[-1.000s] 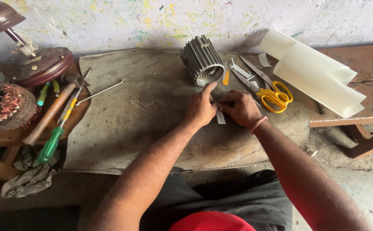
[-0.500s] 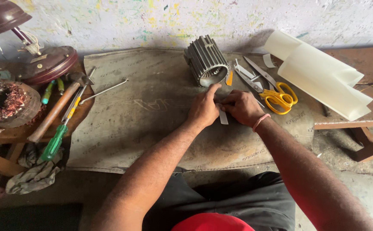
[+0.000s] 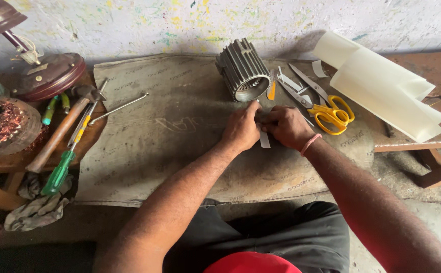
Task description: The person inserts insulation strips into the slots of a motor stator. They use scissors to trim the strips and use a flat tool to push and secure the insulation inside the slots, rotating the stator to reach different sections.
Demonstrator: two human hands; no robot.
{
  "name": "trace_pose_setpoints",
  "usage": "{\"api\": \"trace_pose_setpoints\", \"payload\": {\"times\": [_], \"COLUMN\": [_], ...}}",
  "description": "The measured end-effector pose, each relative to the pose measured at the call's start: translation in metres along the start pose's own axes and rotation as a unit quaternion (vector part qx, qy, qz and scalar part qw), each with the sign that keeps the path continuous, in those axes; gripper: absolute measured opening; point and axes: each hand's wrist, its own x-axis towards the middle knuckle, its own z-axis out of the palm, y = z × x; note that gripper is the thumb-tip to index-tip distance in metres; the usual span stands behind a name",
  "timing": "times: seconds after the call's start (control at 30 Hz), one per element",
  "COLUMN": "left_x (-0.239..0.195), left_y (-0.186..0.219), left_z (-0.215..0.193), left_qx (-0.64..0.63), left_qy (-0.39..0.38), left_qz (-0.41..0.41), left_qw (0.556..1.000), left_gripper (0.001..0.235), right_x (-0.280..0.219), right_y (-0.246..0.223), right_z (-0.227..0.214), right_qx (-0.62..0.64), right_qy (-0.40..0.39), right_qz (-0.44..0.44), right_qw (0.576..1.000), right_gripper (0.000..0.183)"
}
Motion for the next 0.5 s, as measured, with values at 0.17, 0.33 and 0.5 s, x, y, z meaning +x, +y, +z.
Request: {"api": "trace_pose_setpoints", "payload": {"times": [0.17, 0.33, 0.5], "left_x": [0.001, -0.001, -0.003], "left_y": [0.003, 0.005, -0.005], "left_z": [-0.003, -0.005, -0.005], "left_qx": [-0.032, -0.019, 0.013], "left_qy": [-0.001, -0.010, -0.005], "left_qz": [0.024, 0.067, 0.158], "left_qw": [0.999, 0.998, 0.987], "left_gripper": [0.033, 0.029, 0.038], "right_x": [0.000, -0.001, -0.004], "right_y": [0.007, 0.011, 0.002], "right_z": [0.002, 0.003, -0.003], "right_qx": [-0.012, -0.036, -0.091], "right_qy": [-0.006, 0.012, -0.018], "right_qz": [-0.020, -0.076, -0.106], "right_qw": [1.000, 0.996, 0.990], "right_gripper": [0.021, 0.011, 0.013]}}
